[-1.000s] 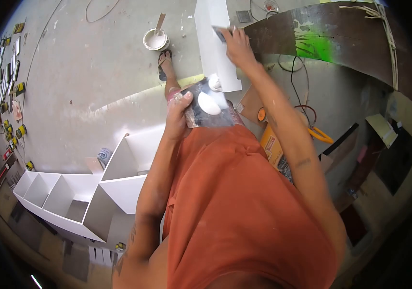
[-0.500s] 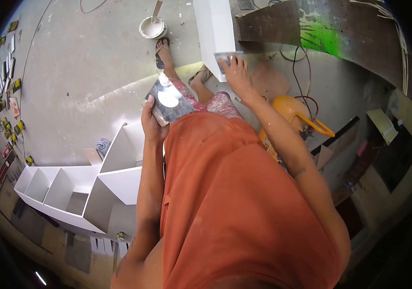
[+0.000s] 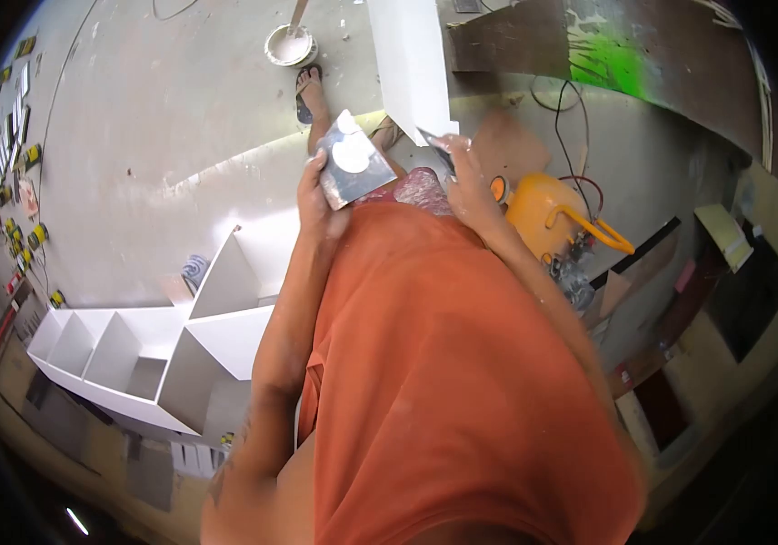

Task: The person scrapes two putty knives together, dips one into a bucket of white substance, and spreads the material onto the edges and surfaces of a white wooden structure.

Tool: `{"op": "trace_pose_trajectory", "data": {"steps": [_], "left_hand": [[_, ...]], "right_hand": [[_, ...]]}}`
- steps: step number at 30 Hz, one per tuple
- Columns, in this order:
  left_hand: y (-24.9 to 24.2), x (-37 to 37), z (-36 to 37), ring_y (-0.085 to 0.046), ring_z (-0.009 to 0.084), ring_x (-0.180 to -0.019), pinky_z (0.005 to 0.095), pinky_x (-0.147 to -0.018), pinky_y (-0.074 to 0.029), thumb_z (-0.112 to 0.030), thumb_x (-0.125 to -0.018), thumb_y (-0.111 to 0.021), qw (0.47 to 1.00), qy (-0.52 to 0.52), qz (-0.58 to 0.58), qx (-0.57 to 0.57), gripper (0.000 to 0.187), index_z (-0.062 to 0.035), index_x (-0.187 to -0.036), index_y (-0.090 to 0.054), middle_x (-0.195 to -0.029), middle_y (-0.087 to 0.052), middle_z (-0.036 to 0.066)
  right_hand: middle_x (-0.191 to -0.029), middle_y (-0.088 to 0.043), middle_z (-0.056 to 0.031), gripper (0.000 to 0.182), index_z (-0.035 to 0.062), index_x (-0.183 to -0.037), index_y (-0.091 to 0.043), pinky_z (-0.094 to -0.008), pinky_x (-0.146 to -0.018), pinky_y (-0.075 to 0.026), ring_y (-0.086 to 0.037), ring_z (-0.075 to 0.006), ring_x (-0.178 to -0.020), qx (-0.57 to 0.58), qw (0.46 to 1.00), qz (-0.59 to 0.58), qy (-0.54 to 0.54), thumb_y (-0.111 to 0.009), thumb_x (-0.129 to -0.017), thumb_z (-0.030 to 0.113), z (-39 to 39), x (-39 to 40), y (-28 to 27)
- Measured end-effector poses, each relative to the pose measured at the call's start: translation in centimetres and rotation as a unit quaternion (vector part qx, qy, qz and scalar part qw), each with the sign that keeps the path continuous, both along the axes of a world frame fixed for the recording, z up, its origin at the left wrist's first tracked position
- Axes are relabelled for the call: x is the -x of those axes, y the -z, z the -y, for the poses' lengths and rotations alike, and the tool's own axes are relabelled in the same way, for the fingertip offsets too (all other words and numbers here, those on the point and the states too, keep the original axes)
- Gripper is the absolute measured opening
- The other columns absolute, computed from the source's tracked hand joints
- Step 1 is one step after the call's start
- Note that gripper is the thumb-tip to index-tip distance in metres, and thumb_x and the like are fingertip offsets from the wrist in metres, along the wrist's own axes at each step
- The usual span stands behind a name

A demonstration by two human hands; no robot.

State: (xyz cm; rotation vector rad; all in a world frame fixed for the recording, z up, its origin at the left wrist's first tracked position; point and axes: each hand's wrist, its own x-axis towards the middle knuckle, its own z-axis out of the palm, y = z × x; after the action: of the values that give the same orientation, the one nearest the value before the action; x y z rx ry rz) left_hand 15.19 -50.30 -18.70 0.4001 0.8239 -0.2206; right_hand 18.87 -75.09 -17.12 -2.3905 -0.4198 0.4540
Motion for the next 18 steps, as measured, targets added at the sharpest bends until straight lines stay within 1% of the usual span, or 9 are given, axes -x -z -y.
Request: {"op": "trace_pose_trajectory", "data": {"steps": [2, 5, 7, 8, 9, 11, 13, 16, 18], "left_hand": [[-1.7, -1.0, 1.2, -0.071, 0.0158, -0.080, 0.0312, -0.051, -0.054, -0.033, -0.098, -0.054, 0.999, -0.013, -0.016, 0.037, 0.035, -0.0111, -0.124, -0.056, -0.100, -0.071, 0.002], [-4.3, -2.6, 2.1, -0.071, 0.0150, -0.075, 0.0259, -0.045, -0.054, -0.034, -0.098, -0.055, 0.996, -0.033, 0.050, 0.072, 0.036, -0.0084, -0.124, -0.056, -0.098, -0.071, 0.005], [-5.6, -3.1, 1.1, -0.071, 0.0151, -0.074, 0.0263, -0.043, -0.054, -0.037, -0.099, -0.053, 0.995, 0.009, 0.090, 0.039, 0.040, -0.0045, -0.123, -0.055, -0.099, -0.070, 0.006], [-5.9, -3.0, 0.1, -0.072, 0.0187, -0.087, 0.0319, -0.059, -0.061, -0.037, -0.100, -0.051, 0.994, -0.005, 0.109, 0.024, 0.045, -0.0001, -0.127, -0.053, -0.109, -0.069, 0.012], [-6.9, -3.1, -1.0, -0.072, 0.0187, -0.087, 0.0319, -0.059, -0.061, -0.037, -0.100, -0.051, 0.993, -0.019, 0.112, 0.021, 0.045, -0.0001, -0.127, -0.053, -0.109, -0.069, 0.012], [-9.3, -2.7, -2.7, -0.067, 0.0224, -0.106, 0.0357, -0.091, -0.057, -0.027, -0.102, -0.047, 0.979, -0.065, 0.191, 0.024, 0.043, 0.0063, -0.130, -0.051, -0.119, -0.065, 0.016], [-9.1, -2.0, -4.3, -0.067, 0.0235, -0.107, 0.0361, -0.094, -0.056, -0.024, -0.102, -0.046, 0.972, -0.098, 0.211, 0.014, 0.043, 0.0073, -0.131, -0.050, -0.121, -0.064, 0.017], [-6.8, -0.9, -5.4, -0.067, 0.0234, -0.106, 0.0364, -0.093, -0.056, -0.023, -0.102, -0.045, 0.966, -0.162, 0.202, -0.016, 0.040, 0.0058, -0.130, -0.050, -0.119, -0.065, 0.016], [-5.4, 0.0, -5.5, -0.067, 0.0236, -0.106, 0.0363, -0.093, -0.056, -0.022, -0.102, -0.045, 0.964, -0.195, 0.180, -0.016, 0.039, 0.0055, -0.130, -0.051, -0.119, -0.065, 0.015]], "right_hand": [[-0.128, -0.051, -0.0217, 0.054, 0.0032, -0.129, -0.049, -0.0449, -0.105, -0.040, -0.051, -0.0354, -0.121, -0.224, 0.972, 0.075, -0.013, -0.051, -0.079, -0.017, -3.3, -2.3, -4.4], [-0.130, -0.049, -0.0205, 0.062, 0.0053, -0.132, -0.047, -0.0430, -0.104, -0.042, -0.048, -0.0368, -0.125, -0.372, 0.912, 0.135, -0.105, -0.055, -0.074, -0.015, -6.9, -3.8, -5.9], [-0.128, -0.052, -0.0175, 0.061, 0.0076, -0.131, -0.049, -0.0449, -0.105, -0.041, -0.049, -0.0358, -0.123, -0.354, 0.926, 0.119, -0.058, -0.064, -0.074, -0.008, -7.7, -4.4, -4.2], [-0.127, -0.054, -0.0147, 0.057, 0.0094, -0.129, -0.052, -0.0464, -0.103, -0.041, -0.050, -0.0345, -0.121, -0.226, 0.957, 0.108, -0.144, -0.065, -0.075, -0.005, -7.1, -6.4, -4.1], [-0.126, -0.056, -0.0118, 0.054, 0.0111, -0.127, -0.055, -0.0478, -0.101, -0.042, -0.052, -0.0331, -0.119, -0.093, 0.964, 0.101, -0.228, -0.066, -0.076, -0.002, -6.5, -8.7, -3.9], [-0.125, -0.057, -0.0094, 0.049, 0.0129, -0.124, -0.058, -0.0470, -0.099, -0.043, -0.053, -0.0315, -0.117, -0.038, 0.953, 0.109, -0.279, -0.065, -0.077, 0.000, -6.5, -10.5, -2.7], [-0.124, -0.059, -0.0070, 0.045, 0.0148, -0.122, -0.060, -0.0462, -0.096, -0.044, -0.054, -0.0299, -0.115, 0.016, 0.936, 0.119, -0.331, -0.064, -0.079, 0.002, -7.8, -11.8, -0.8], [-0.121, -0.062, -0.0057, 0.042, 0.0168, -0.121, -0.064, -0.0418, -0.092, -0.045, -0.058, -0.0247, -0.115, 0.253, 0.780, 0.104, -0.562, -0.063, -0.081, 0.005, -10.7, -12.8, 3.1], [-0.121, -0.064, -0.0052, 0.037, 0.0164, -0.118, -0.067, -0.0420, -0.092, -0.045, -0.058, -0.0242, -0.115, 0.286, 0.735, 0.062, -0.612, -0.063, -0.083, 0.007, -13.2, -12.5, 6.2]]}}
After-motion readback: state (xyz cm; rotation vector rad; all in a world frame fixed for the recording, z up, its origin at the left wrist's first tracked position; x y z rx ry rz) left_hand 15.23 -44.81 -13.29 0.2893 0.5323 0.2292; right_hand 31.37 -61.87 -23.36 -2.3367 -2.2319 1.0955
